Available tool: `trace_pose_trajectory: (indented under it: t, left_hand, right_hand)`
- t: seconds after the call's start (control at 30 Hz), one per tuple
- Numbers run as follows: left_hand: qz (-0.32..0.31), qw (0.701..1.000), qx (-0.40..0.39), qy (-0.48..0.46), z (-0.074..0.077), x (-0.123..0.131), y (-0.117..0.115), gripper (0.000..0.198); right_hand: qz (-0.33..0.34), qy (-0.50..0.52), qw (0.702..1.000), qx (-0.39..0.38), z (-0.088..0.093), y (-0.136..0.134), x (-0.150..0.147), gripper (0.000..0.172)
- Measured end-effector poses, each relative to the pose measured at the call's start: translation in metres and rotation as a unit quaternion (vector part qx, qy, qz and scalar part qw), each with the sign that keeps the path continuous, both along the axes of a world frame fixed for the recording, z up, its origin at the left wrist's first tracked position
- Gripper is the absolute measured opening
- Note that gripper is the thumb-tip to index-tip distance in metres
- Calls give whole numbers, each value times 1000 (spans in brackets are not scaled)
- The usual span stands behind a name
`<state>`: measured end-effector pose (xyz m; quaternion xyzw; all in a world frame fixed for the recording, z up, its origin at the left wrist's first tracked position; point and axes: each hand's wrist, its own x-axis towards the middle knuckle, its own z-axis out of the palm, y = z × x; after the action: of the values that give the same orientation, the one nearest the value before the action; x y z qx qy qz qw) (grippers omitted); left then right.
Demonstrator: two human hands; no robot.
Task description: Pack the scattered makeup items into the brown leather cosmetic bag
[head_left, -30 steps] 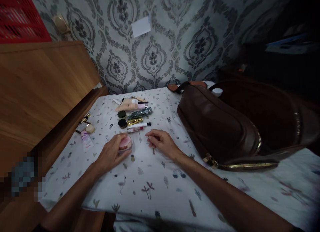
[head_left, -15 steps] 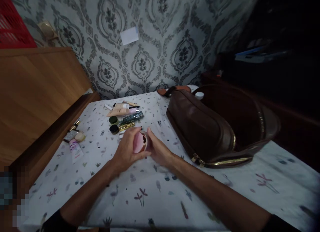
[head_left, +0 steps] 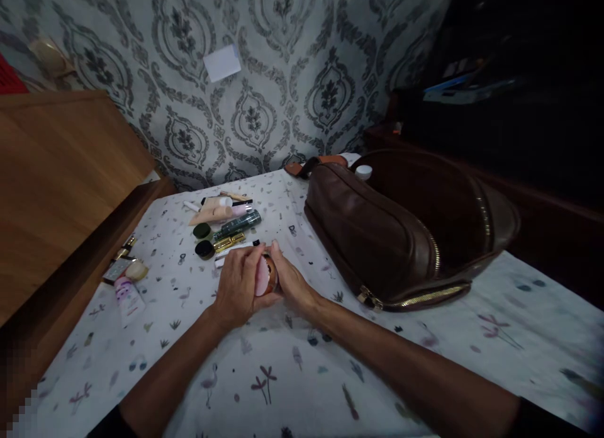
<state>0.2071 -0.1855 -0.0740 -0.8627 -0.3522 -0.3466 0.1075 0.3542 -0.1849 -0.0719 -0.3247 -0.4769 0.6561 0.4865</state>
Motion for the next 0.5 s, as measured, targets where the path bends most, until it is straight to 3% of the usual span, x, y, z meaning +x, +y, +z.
trace_pose_trajectory:
  t: [0.17,0.37,0.5]
  left_hand:
    - [15,995,-81,-56,2,4,-5,82]
    - [-58,982,-173,-52,0,-11,-4,87]
    - [-75,978,-185,-65,-2,-15,-2,78]
  right_hand:
    - [-31,-44,996,68,4,-3,4,67]
    - [-73,-62,994,52,-1,2,11,56]
    - [-52,-39,997,51,-6,10,11,57]
